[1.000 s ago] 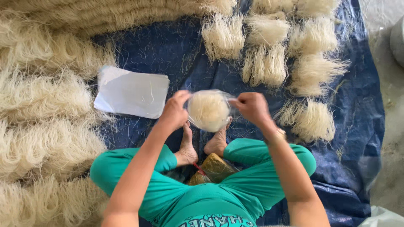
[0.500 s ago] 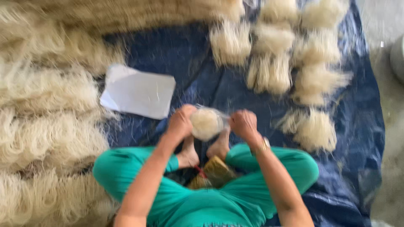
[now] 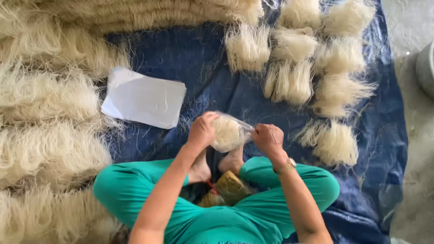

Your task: The person gathers bundles of dried noodles from a large pile on a blue tarp, places them into plastic bags, and ties each bag shut by hand.

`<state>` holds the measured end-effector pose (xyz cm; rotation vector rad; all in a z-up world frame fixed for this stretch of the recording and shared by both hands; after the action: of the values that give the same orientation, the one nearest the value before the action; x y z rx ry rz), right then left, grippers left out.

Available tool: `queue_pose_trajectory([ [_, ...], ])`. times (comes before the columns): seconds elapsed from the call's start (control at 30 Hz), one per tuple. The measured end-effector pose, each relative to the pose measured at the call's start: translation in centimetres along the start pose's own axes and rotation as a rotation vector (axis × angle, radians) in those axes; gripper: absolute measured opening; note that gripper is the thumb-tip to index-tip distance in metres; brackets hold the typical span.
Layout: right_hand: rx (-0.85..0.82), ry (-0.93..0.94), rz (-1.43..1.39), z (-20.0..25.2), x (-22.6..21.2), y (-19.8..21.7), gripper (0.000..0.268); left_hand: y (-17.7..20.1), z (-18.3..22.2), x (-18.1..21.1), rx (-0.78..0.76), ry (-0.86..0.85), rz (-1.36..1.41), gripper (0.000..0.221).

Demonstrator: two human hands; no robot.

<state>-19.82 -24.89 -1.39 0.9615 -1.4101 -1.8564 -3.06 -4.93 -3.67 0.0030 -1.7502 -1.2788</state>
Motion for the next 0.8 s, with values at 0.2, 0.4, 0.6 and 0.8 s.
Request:
queue_pose_trajectory([
  [0.2,0.198,0.36,-0.437,4.7,-4.6,2.2,0.012,-1.2,0.8,5.7,-0.085,-0.01,0.103,0.049],
  [0.4,0.148,0.331,-0.556,0.2,-2.2,-9.1,0.007,-9.8,-3.4,7.7,-0.111,0.04,0.543,0.045],
  [0.6,0.092,0.275,-0.808,-4.3,1.6,-12.7,0.044,-9.1,-3.1,-6.6,0.331,0.398,0.551,0.04],
  [0.8,0.011,0.209,-0.806,-5.5,2.8,-14.0,0.026,-10.7,-0.4,-14.7,-0.108,0.879,0.538,0.1],
])
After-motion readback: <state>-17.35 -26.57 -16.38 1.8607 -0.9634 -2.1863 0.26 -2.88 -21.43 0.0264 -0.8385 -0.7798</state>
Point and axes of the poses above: each hand's wrist, its own z-axis away from the middle knuckle, its own y-axis out of the back of the hand, x = y × z, the point moved 1 cm from there along -z, towards the middle knuckle, and after that the axes turned 5 degrees about -z, right-handed, at the moved point
